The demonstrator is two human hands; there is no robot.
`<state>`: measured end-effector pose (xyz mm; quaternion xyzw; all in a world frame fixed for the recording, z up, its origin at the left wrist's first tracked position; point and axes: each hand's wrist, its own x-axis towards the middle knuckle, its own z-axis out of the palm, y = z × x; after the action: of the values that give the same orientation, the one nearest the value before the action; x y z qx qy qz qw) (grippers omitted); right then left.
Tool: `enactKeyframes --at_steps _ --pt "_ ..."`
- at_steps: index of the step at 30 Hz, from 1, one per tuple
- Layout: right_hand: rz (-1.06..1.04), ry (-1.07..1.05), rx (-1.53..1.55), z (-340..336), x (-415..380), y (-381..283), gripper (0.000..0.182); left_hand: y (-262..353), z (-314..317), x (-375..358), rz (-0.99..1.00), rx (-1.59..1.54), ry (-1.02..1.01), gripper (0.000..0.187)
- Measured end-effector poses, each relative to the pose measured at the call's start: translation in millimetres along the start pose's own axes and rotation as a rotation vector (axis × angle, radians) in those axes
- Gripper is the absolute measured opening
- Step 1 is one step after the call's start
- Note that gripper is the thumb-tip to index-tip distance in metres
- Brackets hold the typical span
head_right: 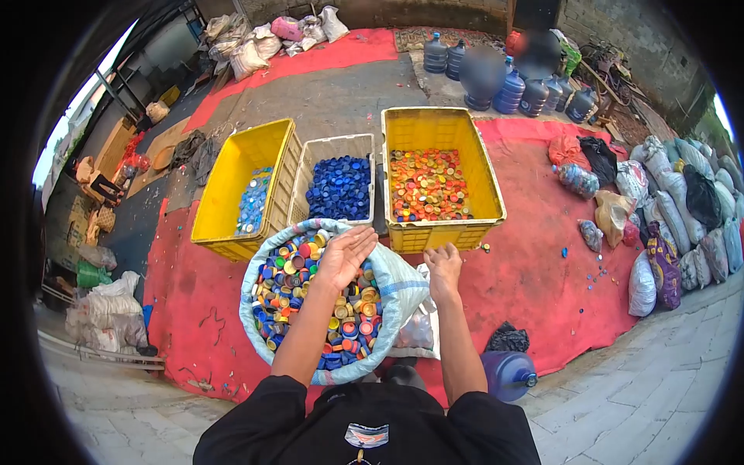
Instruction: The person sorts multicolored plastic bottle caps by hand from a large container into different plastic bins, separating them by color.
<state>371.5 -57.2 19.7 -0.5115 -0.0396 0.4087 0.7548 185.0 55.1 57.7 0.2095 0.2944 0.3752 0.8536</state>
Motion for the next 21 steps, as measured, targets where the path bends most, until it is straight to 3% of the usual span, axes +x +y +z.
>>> enactKeyframes --at_steps 5,6,9,13,16,20,21 --pt "0.118 0.028 -0.235 -46 -59 67 0.058 23 -86 -87 0.194 0.039 0.197 0.033" --pt "0.059 0.000 -0.349 -51 -71 77 0.055 27 -98 -103 0.245 0.048 0.217 0.033" --pt "-0.180 -0.061 -0.699 -55 -103 95 0.050 28 -118 -146 0.311 0.117 0.395 0.023" --pt "-0.718 -0.121 -1.180 -31 -133 94 0.051 12 -149 -181 0.337 0.243 0.483 0.020" --pt "-0.988 -0.220 -1.329 11 -150 79 0.051 -4 -152 -199 0.272 0.400 0.549 0.019" --pt "-0.767 -0.427 -1.252 44 -144 103 0.051 -24 -153 -215 0.194 0.554 0.465 0.021" --pt "-0.817 -0.424 -1.269 52 -143 111 0.051 -28 -150 -218 0.203 0.589 0.445 0.021"
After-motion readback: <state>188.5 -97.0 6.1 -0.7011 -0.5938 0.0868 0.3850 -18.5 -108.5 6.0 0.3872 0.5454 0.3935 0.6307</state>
